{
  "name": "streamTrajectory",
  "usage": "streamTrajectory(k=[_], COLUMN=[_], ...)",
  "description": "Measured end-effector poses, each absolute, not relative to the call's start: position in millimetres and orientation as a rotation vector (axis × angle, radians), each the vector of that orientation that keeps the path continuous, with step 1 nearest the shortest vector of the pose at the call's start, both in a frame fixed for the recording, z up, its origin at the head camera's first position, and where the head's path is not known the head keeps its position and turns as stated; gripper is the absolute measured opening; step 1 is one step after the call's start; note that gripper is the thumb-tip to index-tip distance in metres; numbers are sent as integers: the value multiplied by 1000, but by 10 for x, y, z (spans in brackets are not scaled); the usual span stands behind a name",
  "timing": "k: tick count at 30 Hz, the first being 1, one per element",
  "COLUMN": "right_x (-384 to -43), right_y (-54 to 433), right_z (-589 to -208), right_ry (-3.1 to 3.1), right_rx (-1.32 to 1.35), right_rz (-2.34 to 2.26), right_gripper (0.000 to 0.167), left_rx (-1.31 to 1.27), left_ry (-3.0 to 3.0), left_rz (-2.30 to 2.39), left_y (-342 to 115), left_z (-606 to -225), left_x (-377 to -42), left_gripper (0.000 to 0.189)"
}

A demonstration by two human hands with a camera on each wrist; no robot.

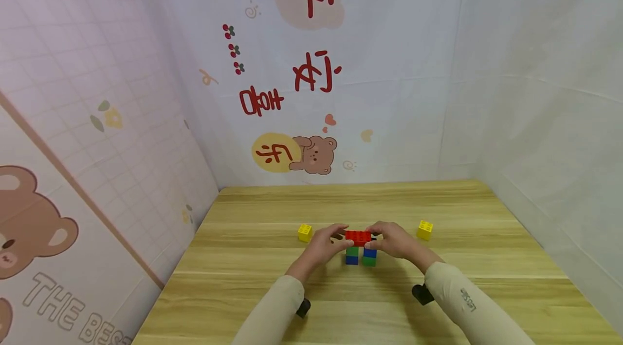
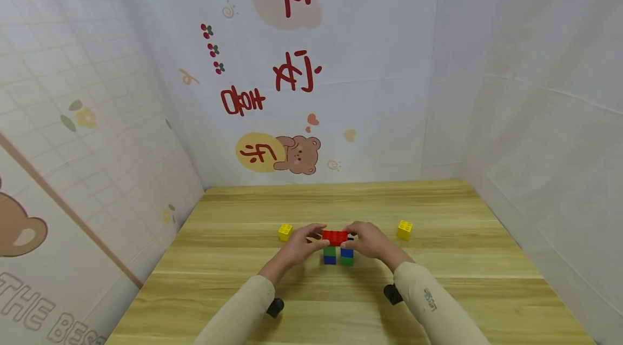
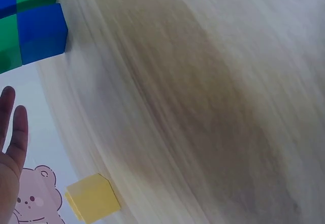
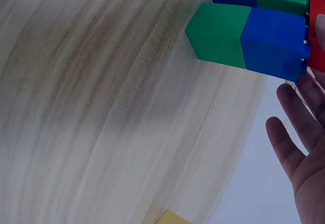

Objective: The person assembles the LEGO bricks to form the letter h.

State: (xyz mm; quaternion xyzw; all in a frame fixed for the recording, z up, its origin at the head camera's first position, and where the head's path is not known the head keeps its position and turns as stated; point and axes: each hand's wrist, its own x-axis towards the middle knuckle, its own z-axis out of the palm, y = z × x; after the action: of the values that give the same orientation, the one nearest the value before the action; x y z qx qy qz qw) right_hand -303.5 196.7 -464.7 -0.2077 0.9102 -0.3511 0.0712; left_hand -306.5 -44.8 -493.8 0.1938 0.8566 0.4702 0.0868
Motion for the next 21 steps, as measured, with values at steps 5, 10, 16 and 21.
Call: streamTrajectory(k=[5, 10, 16, 21], right_x=[-3041, -3042, -3040, -3021], right_y=[1976, 2014, 2024, 2033], right_z=[-4660, -4751, -4806, -4838], right_ry=[2715, 2681, 2715, 2760], right_rx=[-653, -706, -695, -635], right_rz=[-1082, -1158, -1189, -1165], right_gripper=[27, 30, 33, 46], left_rx=[610, 625, 626, 634], left_ry=[2559, 2579, 2601, 2591], left_rz=[1423, 1355, 1307, 1292], left_y=[-440, -423, -417, -424], left_z=[-4933, -4934, -4891, -4884], left_x=[-3073, -3088, -3083, -3087], left_gripper=[32, 30, 35, 34])
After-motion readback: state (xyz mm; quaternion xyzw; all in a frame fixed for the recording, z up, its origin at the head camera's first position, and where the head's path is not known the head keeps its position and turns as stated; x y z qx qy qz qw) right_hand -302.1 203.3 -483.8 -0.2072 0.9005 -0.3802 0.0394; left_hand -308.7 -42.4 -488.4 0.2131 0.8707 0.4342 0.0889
